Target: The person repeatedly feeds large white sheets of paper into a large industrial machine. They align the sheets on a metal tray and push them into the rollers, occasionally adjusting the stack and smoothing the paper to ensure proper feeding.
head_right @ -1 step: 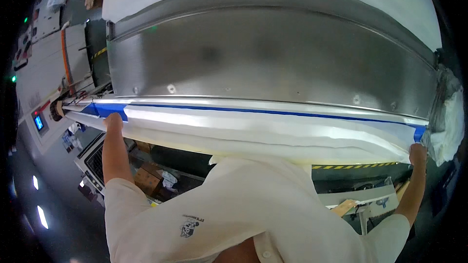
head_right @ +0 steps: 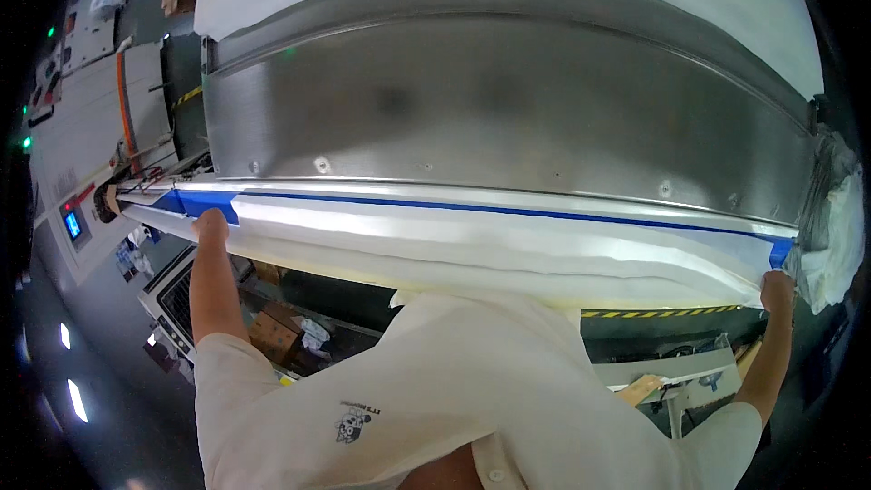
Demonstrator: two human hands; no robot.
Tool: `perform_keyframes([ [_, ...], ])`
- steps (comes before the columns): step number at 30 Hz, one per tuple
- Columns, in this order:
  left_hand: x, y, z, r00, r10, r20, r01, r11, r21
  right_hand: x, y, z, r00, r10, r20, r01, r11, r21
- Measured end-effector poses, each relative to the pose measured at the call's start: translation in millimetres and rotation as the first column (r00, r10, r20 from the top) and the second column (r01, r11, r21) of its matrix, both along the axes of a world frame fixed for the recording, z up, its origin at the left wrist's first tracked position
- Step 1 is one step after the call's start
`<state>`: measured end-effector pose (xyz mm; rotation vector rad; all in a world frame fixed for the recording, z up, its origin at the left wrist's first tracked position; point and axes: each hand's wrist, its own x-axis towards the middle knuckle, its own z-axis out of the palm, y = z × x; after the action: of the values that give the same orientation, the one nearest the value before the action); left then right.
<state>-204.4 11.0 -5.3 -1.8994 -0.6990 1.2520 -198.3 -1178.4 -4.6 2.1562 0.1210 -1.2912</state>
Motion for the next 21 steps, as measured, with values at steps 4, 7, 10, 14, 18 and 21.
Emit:
perform_keyframes([
  [4,-43.7,39.9,-20.4,0.859,-0.123,0.497,0.169,0.985,-0.047,2.5,11.3,-16.3,0.969,-0.174,-0.177,0.167,0.985,-0.050],
  [7,-27.1,-8.3,-32.0,0.771,0.158,0.618,0.046,0.953,-0.301,20.2,72.5,-12.5,0.930,-0.260,-0.261,0.275,0.961,0.024],
  [10,-56.1,-46.8,-39.0,0.651,0.052,0.757,0.312,0.891,-0.330,42.9,104.9,0.4,0.906,-0.357,-0.229,0.365,0.931,-0.006],
  [14,-51.6,-168.0,-17.0,0.611,0.208,0.764,0.324,0.815,-0.481,20.2,98.6,17.3,0.950,-0.279,-0.138,0.275,0.960,-0.046],
  [18,-88.5,-206.0,-22.7,0.502,0.446,0.741,0.282,0.726,-0.627,-15.9,145.9,4.7,0.877,-0.407,0.256,0.333,0.898,0.288],
  [21,-99.9,-218.0,-30.7,0.337,0.516,0.788,0.297,0.736,-0.609,-39.4,226.4,-1.3,0.589,-0.738,0.329,0.396,0.618,0.679],
])
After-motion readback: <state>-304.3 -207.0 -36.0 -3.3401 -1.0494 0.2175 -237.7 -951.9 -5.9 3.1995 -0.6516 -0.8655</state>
